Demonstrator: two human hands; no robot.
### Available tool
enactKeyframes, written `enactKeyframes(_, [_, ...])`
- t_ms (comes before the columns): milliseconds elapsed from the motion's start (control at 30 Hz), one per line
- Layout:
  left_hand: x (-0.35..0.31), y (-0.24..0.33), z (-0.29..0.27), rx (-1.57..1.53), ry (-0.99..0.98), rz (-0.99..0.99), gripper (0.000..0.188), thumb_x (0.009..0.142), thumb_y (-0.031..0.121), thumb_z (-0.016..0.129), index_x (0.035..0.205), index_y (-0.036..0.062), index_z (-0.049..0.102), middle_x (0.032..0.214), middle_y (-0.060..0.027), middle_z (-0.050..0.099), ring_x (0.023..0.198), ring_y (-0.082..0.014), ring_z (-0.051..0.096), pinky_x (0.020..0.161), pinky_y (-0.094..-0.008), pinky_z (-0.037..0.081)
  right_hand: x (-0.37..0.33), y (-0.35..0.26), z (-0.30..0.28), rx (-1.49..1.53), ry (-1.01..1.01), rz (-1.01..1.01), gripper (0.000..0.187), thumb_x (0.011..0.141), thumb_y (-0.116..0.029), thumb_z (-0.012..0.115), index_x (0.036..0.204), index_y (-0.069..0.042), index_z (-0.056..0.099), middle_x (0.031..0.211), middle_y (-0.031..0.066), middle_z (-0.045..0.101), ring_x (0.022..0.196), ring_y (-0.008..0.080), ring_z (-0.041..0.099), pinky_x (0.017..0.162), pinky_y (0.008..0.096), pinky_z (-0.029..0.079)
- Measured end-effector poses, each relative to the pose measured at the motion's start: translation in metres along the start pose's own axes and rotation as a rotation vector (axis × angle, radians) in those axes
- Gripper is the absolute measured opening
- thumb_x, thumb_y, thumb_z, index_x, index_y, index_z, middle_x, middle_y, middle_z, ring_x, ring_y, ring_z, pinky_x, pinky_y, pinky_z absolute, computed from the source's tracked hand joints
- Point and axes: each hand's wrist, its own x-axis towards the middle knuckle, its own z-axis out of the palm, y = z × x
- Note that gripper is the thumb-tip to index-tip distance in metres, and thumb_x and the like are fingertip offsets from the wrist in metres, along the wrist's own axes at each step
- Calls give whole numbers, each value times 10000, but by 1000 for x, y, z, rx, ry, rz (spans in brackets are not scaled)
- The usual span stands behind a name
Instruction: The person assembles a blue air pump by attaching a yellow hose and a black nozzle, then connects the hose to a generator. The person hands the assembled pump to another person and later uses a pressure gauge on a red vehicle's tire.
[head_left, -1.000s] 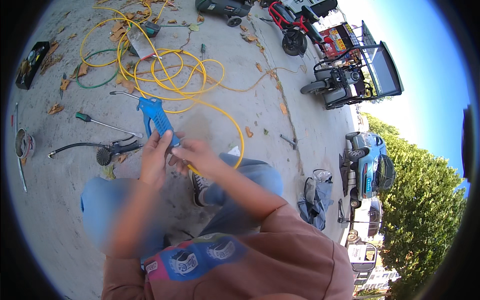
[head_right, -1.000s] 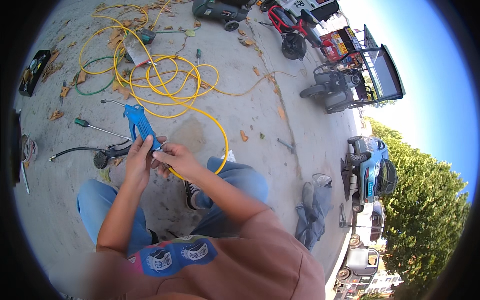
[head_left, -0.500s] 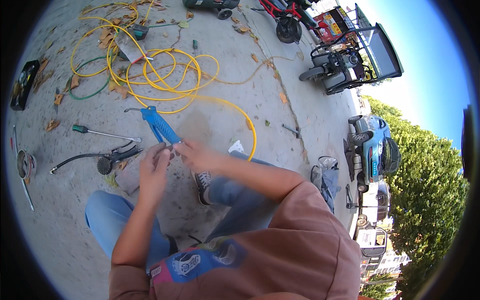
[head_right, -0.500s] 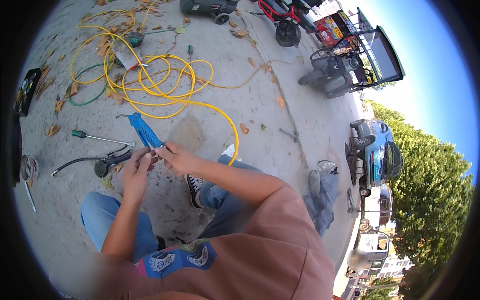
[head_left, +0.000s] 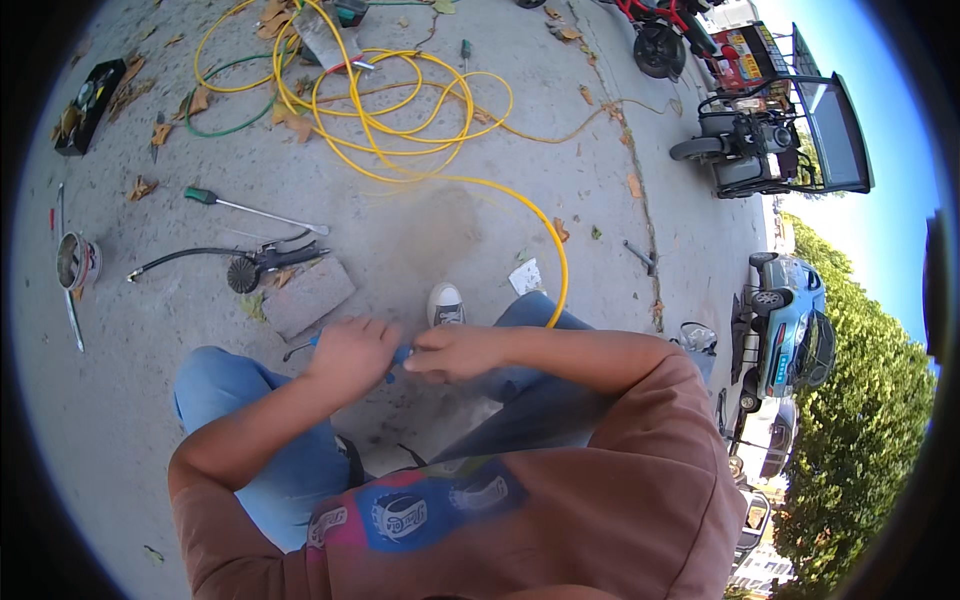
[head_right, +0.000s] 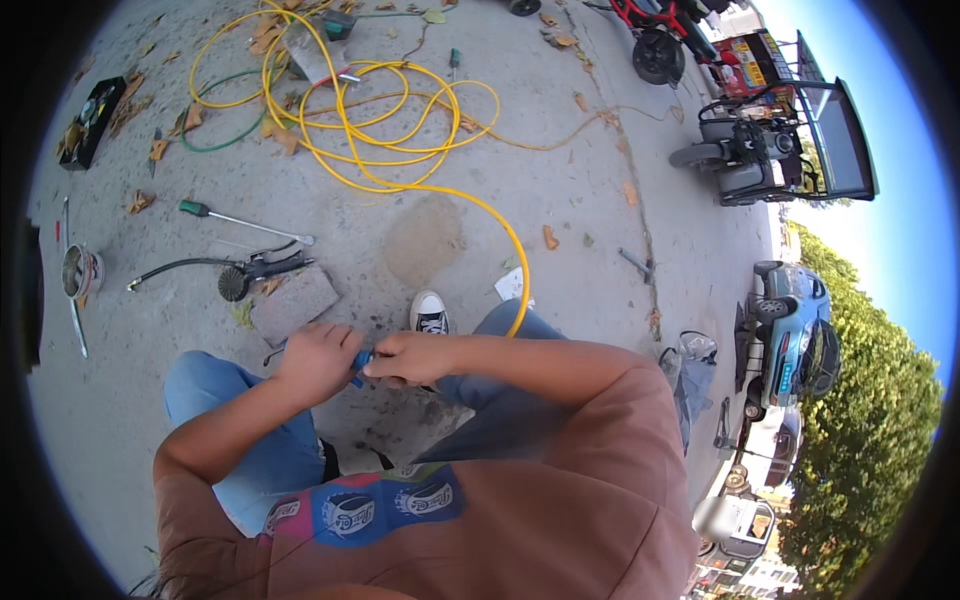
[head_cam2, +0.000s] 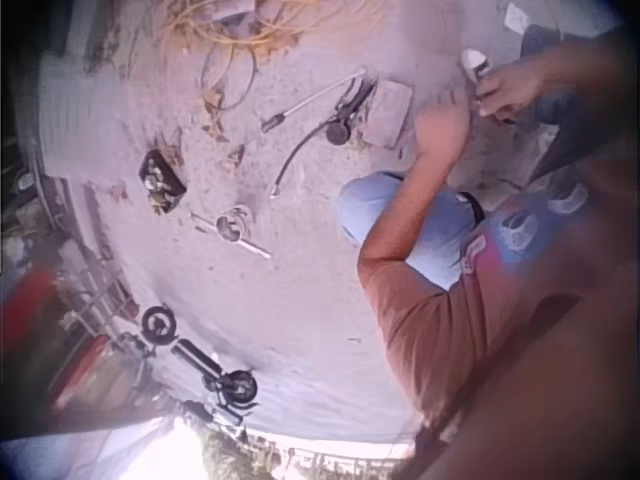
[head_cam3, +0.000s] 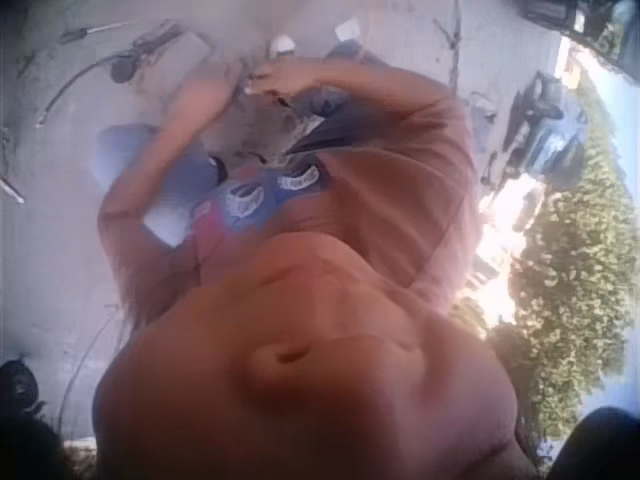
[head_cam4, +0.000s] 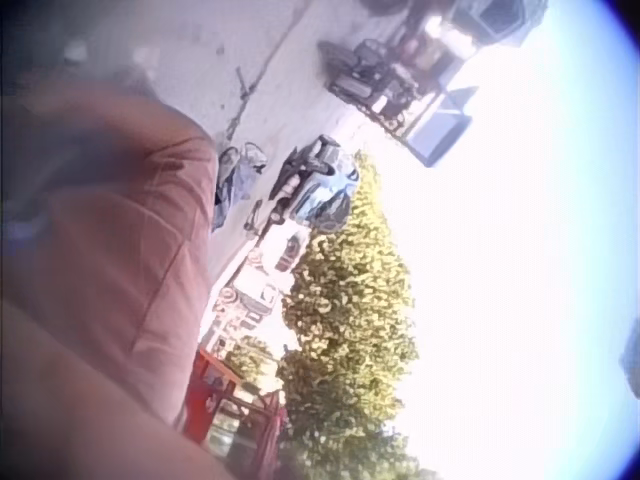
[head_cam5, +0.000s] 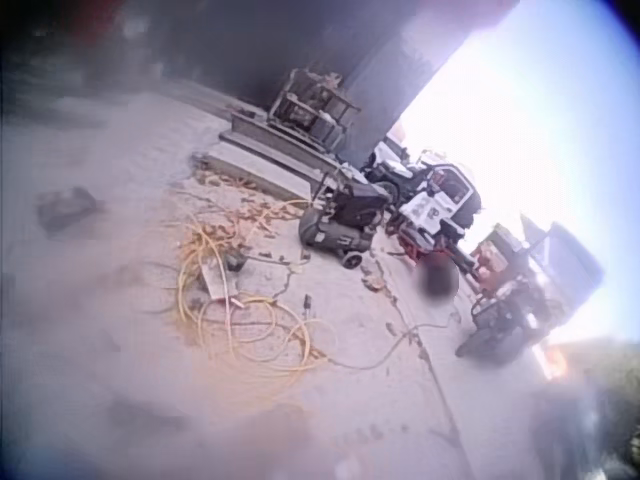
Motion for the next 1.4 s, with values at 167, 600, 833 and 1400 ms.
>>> enactKeyframes(167, [-11,-2,3,-45,49,6,242,688,195,648,855,64,531,752,-66,572,675,-230,617,535,-360,489,26,4,6,-149,-1,-114,392,957,-363,553,904,25,578,710,101,585,616,179,559,550,341,443])
enactKeyframes(600, [-57,-40,-19,94,154,-349,158,712,165,612,823,85,534,727,-37,564,676,-212,633,517,-336,518,96,-73,-15,-700,-134,-590,306,944,-279,571,970,21,516,802,205,607,720,391,582,645,432,464])
enactKeyframes(833, [-44,-40,-19,368,345,-290,130,705,227,599,734,120,532,674,-2,503,626,-182,559,532,-357,434,160,-76,-33,320,-1069,330,160,910,-120,604,797,-73,502,581,-20,431,450,54,379,401,221,247])
enactKeyframes(1400, [-30,-76,-10,376,90,-388,130,706,210,616,763,94,595,708,-46,601,731,-235,624,615,-363,487,185,-74,-42,0,-763,29,264,894,-279,634,741,-90,531,534,-28,411,434,87,380,397,226,255])
